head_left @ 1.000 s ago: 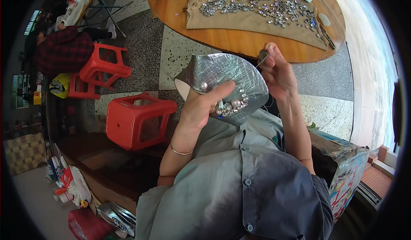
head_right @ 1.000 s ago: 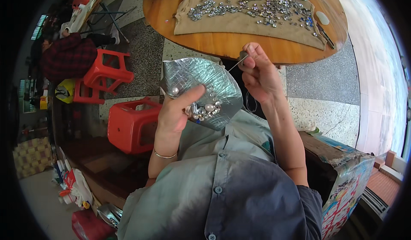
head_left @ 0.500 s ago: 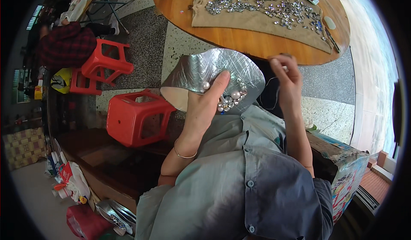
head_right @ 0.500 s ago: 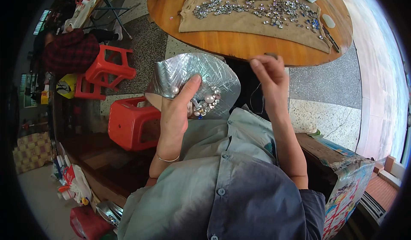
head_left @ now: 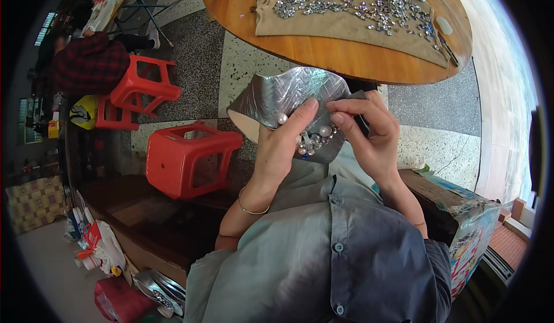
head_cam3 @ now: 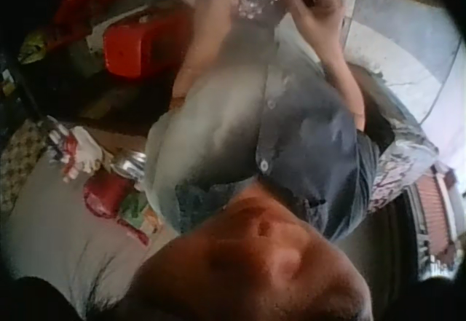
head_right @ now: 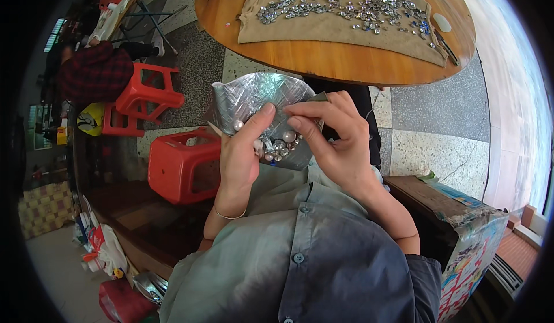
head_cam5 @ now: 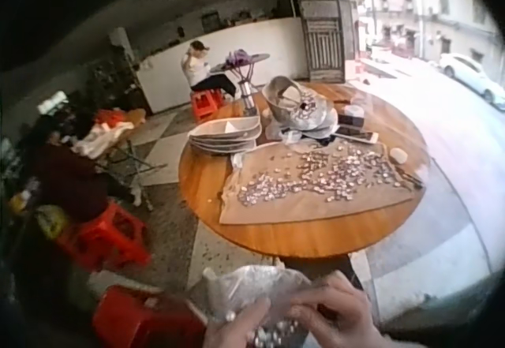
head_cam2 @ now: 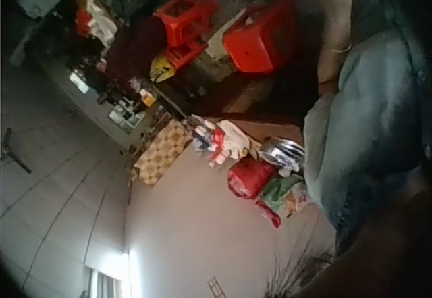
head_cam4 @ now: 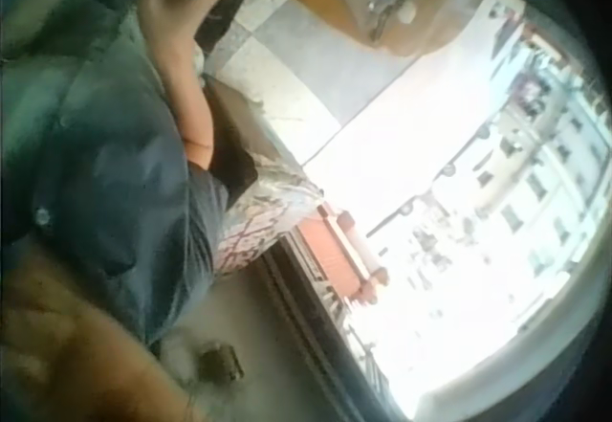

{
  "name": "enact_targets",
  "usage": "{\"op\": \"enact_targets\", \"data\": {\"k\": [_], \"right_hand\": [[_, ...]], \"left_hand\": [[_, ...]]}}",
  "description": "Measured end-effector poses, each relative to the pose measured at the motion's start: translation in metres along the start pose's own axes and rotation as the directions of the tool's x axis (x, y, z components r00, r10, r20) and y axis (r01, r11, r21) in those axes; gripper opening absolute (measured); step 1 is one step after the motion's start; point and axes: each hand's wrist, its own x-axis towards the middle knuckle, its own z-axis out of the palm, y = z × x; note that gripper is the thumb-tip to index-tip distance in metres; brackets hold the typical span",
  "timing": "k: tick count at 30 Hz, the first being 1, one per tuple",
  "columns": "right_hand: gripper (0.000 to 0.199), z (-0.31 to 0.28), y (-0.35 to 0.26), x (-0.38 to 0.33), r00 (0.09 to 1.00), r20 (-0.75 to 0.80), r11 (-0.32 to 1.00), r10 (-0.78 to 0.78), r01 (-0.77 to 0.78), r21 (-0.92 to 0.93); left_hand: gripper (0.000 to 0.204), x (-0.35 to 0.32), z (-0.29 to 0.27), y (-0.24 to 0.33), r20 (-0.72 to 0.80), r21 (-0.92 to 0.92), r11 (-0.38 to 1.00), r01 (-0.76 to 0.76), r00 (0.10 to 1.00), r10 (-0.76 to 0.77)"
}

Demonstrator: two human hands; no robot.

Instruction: Attaching small decorative rhinestones to a silver shoe upper component.

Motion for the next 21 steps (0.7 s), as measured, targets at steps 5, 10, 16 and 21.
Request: {"op": "enact_targets", "data": {"k": [5,10,16,21], "right_hand": [[0.013,0.005,0.004,-0.001,0.935,0.098,0.74,0.342,-0.332,0.585],[0.011,0.003,0.006,-0.004,0.949,0.121,0.755,0.293,-0.307,0.579],[0.01,-0.003,0.004,0.003,0.961,0.041,0.724,0.273,-0.233,0.649],[0.009,-0.007,0.0,0.005,0.977,0.01,0.729,0.213,-0.166,0.664]], "left_hand": [[0.024,0.002,0.0,0.003,-0.032,-0.114,0.989,0.09,0.995,-0.094],[0.023,0.002,0.001,0.006,-0.029,-0.091,0.992,0.091,0.995,-0.094],[0.023,0.003,0.008,0.012,0.025,-0.051,0.999,0.004,1.0,-0.003],[0.02,-0.001,0.015,0.02,0.075,0.069,0.995,-0.076,0.995,0.071]]}}
